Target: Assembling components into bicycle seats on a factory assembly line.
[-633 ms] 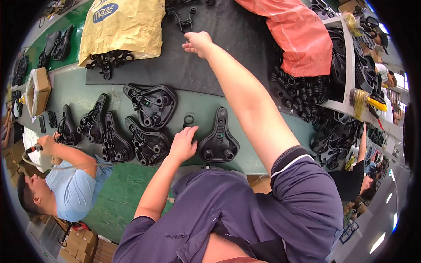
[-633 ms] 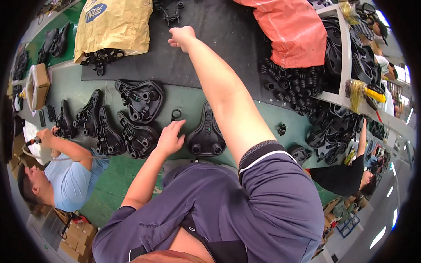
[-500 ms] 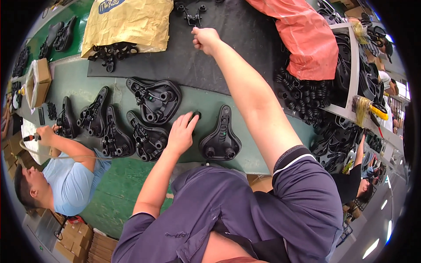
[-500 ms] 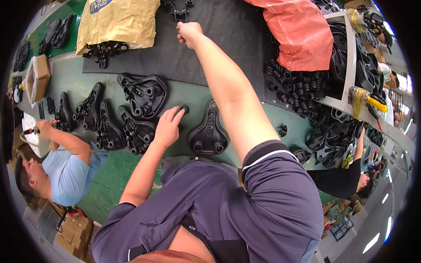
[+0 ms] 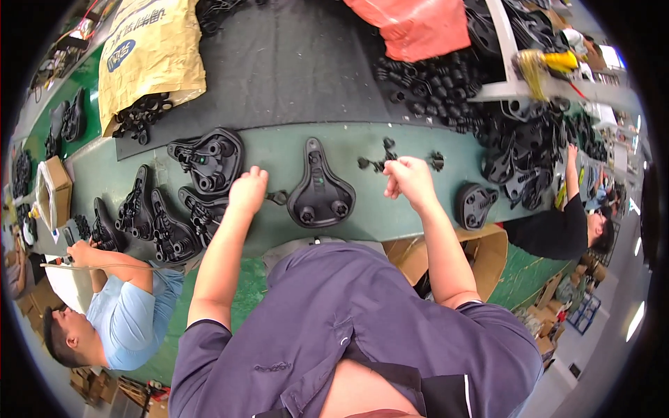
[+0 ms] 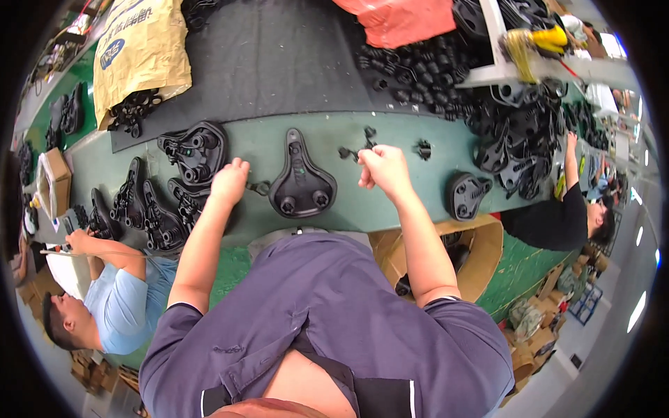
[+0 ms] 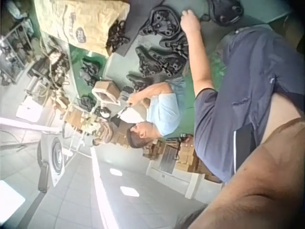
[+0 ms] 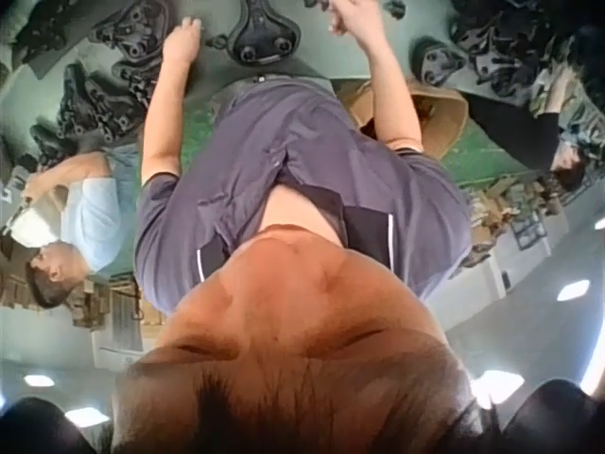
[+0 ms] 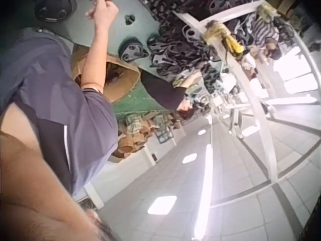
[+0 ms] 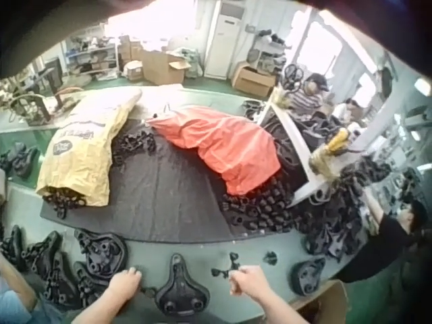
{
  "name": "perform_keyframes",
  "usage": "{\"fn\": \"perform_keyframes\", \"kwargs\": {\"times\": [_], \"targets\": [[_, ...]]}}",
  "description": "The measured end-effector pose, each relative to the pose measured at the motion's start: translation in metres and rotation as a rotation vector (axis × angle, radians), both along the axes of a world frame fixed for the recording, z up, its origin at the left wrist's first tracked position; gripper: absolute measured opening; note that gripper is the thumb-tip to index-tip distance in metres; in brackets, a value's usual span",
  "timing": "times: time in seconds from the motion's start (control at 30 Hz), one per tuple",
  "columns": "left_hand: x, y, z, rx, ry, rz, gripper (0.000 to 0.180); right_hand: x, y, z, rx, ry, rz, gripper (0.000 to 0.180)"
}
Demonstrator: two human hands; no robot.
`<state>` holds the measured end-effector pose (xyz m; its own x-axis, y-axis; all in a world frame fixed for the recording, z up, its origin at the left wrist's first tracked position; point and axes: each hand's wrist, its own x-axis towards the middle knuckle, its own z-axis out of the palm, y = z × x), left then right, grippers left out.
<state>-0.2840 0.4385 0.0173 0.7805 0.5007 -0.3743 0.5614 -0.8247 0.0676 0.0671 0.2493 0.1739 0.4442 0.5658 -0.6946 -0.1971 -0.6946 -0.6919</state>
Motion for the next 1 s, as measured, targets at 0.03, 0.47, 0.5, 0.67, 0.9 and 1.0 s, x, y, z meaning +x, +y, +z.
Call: {"fn": "perform_keyframes", "kwargs": {"times": [0.03,0.47,0.5,0.67,0.9,1.0], "targets": [[0.003,0.000,0.011,0.045,0.042,0.076,0.016,-0.003,-0.021,0.000,-0.134,-0.020,-0.008,0.028],[0.036,-0.129,0.075,-0.356,-0.421,0.190,0.051,-0.048,-0.127,-0.134,-0.243,-0.907,0.646,0.100],[0.034,-0.140,0.067,-0.327,-0.432,0.169,0.049,-0.050,-0.130,-0.142,-0.227,-0.933,0.662,0.101],[0.032,-0.150,0.057,-0.192,-0.475,0.058,0.042,-0.040,-0.124,-0.161,-0.226,-0.910,0.688,0.104],[0.024,-0.145,0.060,-0.248,-0.412,0.062,0.052,-0.039,-0.087,-0.118,-0.079,-0.734,0.410,0.092],[0.019,-0.143,0.058,-0.367,-0.488,0.151,0.052,-0.043,-0.050,-0.070,0.083,-0.227,0.242,0.068]]}}
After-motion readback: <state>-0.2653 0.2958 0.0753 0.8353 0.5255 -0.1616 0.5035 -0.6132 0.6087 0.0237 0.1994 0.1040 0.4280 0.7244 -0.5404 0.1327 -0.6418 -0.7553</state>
